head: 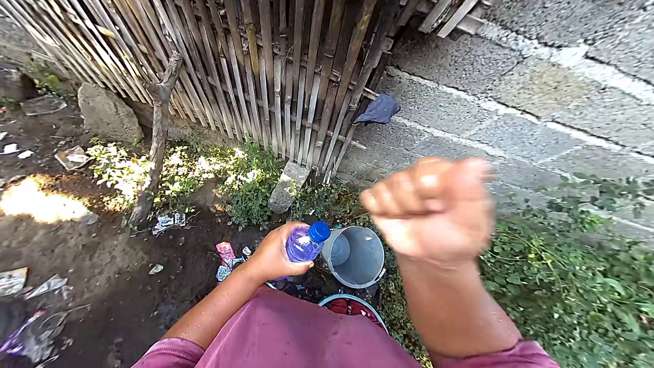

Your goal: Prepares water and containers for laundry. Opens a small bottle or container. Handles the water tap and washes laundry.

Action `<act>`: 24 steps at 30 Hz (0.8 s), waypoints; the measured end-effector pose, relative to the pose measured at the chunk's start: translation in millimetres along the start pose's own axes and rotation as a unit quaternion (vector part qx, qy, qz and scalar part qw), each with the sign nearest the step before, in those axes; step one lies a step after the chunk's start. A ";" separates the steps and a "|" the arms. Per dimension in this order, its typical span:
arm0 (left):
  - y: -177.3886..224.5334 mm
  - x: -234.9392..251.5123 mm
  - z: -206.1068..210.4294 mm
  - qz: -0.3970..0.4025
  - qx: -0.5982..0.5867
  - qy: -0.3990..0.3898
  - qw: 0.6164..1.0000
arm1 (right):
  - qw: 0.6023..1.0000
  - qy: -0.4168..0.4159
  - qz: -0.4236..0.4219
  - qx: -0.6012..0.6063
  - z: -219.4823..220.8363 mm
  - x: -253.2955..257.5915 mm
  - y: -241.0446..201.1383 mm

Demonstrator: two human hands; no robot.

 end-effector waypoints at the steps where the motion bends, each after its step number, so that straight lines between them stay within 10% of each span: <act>1: 0.5 1.6 -1.3 -0.001 0.004 0.000 1.000 | 0.999 -0.006 -0.043 -0.012 4.5 6.6 -21.9; 8: -8.7 0.2 -2.2 -0.035 0.027 0.015 0.999 | 0.992 -0.010 0.124 -0.033 -7.1 -21.5 95.7; 15: -0.2 10.3 1.5 0.019 0.017 0.026 0.999 | 0.992 0.012 0.122 0.038 -10.8 -3.7 67.0; 20: 0.9 14.1 0.9 0.026 0.030 0.029 0.999 | 0.998 -0.030 -0.049 -0.015 2.5 18.9 -40.6; 24: 7.6 14.5 -1.1 0.025 0.052 0.039 0.998 | 0.994 -0.065 0.058 -0.072 2.8 -18.2 49.2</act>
Point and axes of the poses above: each hand's wrist, its own x-axis towards the middle knuckle, its own z-axis out of the palm, y = z × x, the point moved 9 cm from there along x, towards the middle knuckle, and after that the axes turned 7 degrees about -x, right-handed, at the moved point
